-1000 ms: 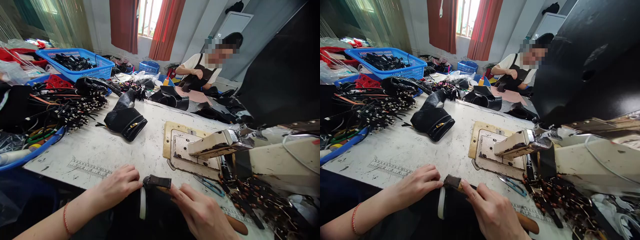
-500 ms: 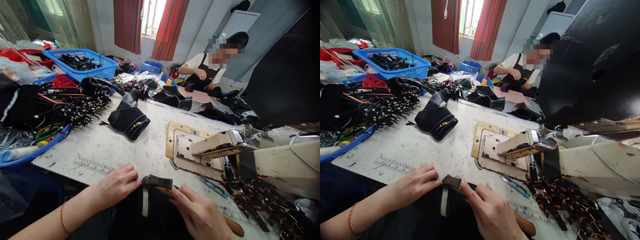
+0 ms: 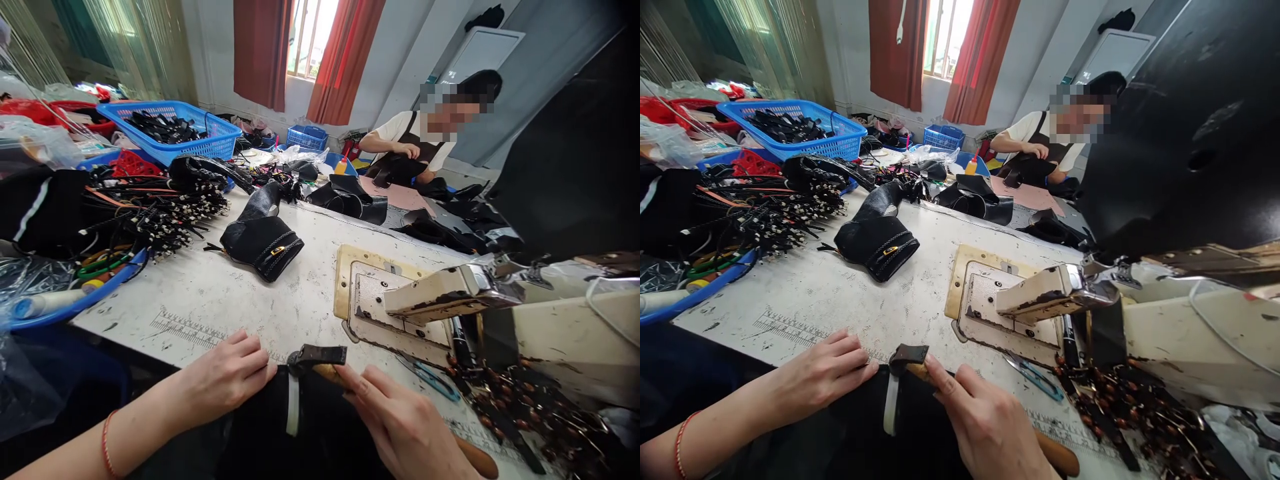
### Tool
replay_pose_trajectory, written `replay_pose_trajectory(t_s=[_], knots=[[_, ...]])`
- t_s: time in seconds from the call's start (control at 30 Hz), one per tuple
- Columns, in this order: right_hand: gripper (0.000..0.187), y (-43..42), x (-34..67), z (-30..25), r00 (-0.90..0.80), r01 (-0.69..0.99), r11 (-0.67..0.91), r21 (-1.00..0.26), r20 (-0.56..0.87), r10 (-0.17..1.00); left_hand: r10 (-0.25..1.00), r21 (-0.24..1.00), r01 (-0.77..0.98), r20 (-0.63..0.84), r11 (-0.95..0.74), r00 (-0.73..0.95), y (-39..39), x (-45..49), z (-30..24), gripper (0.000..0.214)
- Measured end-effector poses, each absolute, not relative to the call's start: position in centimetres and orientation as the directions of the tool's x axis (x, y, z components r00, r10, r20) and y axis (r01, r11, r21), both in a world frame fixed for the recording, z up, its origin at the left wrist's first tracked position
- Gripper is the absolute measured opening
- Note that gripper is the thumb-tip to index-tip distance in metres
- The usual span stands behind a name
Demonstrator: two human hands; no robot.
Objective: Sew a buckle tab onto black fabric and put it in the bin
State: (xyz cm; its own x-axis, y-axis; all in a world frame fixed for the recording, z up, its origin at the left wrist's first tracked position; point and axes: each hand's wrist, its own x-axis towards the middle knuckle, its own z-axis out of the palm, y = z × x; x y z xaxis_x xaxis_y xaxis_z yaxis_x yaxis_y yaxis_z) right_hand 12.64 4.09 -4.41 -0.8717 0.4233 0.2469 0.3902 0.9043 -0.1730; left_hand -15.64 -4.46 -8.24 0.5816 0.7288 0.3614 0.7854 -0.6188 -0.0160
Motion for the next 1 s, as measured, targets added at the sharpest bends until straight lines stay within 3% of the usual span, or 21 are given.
replay_pose_trajectory(t_s=[0.2, 0.4, 0.87, 1.0], knots=[[0.045, 3.8, 11.5, -4.3, -0.89, 0.36, 0.928, -0.1, 0.261, 0.374, 0.717, -0.073, 0.794, 0.386, -0.603, 0.58, -4.7, -15.1, -8.2, 0.014], [0.042, 4.0, 11.3, -4.5, -0.893, 0.353, 0.926, -0.132, 0.249, 0.376, 0.705, 0.017, 0.831, 0.539, -0.556, 0.461, -6.8, -13.7, -8.7, 0.021], [0.042, 3.6, 9.8, -4.3, -0.887, 0.337, 0.937, -0.087, 0.304, 0.348, 0.682, -0.094, 0.893, 0.611, -0.44, 0.401, -8.2, -12.4, -10.0, 0.025], [0.043, 4.0, 11.6, -4.5, -0.857, 0.376, 0.921, -0.104, 0.34, 0.388, 0.711, -0.094, 0.912, 0.596, -0.4, 0.373, -8.8, -12.1, -10.7, 0.035]])
